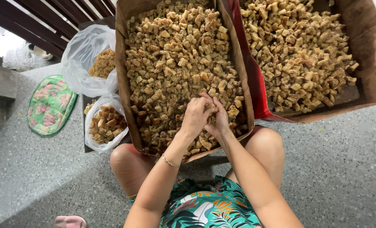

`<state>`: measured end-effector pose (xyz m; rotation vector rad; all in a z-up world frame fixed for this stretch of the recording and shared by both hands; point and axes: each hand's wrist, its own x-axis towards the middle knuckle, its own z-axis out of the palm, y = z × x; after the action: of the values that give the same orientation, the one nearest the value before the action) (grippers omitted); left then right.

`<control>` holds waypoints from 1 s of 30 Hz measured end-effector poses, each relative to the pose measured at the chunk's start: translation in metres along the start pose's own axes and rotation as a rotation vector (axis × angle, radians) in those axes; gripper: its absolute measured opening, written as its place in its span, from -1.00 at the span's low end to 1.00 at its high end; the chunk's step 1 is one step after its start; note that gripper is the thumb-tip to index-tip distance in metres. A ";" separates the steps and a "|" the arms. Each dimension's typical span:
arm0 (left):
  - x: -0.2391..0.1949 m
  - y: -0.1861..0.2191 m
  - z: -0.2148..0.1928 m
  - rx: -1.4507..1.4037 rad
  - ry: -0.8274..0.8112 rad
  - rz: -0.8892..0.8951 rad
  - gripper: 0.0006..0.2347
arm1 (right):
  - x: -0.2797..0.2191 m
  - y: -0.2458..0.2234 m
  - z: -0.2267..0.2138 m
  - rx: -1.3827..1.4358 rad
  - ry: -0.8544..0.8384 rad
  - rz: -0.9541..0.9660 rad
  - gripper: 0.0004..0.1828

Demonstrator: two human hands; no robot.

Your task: The person sits on the floor and repeatedly scoops small, light-brown food pieces from a large cardboard box with both hands, then transfers them into a second adjacent box. The person continues this scooping and transferring motion throughout the clip.

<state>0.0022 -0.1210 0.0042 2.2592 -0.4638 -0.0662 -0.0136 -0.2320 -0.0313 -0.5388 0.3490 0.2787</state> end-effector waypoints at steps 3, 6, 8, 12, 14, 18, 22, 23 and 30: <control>0.008 0.010 -0.005 -0.246 0.003 0.003 -0.88 | 0.007 0.005 -0.012 0.118 0.163 0.030 -0.48; 0.019 0.028 -0.028 -0.541 -0.083 -0.371 -0.74 | 0.011 0.002 -0.018 0.210 0.119 0.027 -0.47; 0.022 0.040 -0.047 -0.387 -0.177 -0.242 -0.72 | 0.011 0.000 -0.018 0.255 0.048 0.018 -0.47; 0.027 0.049 -0.068 -0.085 -0.220 -0.006 -0.60 | 0.007 0.001 -0.018 0.304 -0.021 0.018 -0.42; 0.019 0.045 -0.068 -0.113 -0.328 -0.165 -0.60 | 0.010 0.000 -0.021 0.317 -0.126 -0.015 -0.36; 0.012 0.021 -0.048 0.041 -0.274 -0.181 -0.74 | 0.009 -0.001 -0.021 0.313 -0.207 -0.022 -0.30; 0.016 0.007 -0.058 -0.226 -0.176 -0.372 -0.73 | -0.002 -0.008 -0.001 0.258 -0.102 0.031 -0.29; 0.018 0.008 -0.062 -0.241 -0.163 -0.385 -0.72 | -0.004 -0.010 0.003 0.274 -0.104 0.042 -0.29; 0.028 0.018 -0.068 -0.250 -0.220 -0.400 -0.67 | -0.006 -0.012 0.011 0.323 -0.073 0.061 -0.27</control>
<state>0.0357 -0.0925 0.0659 2.0730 -0.1005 -0.5507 -0.0119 -0.2367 -0.0152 -0.2002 0.3322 0.2938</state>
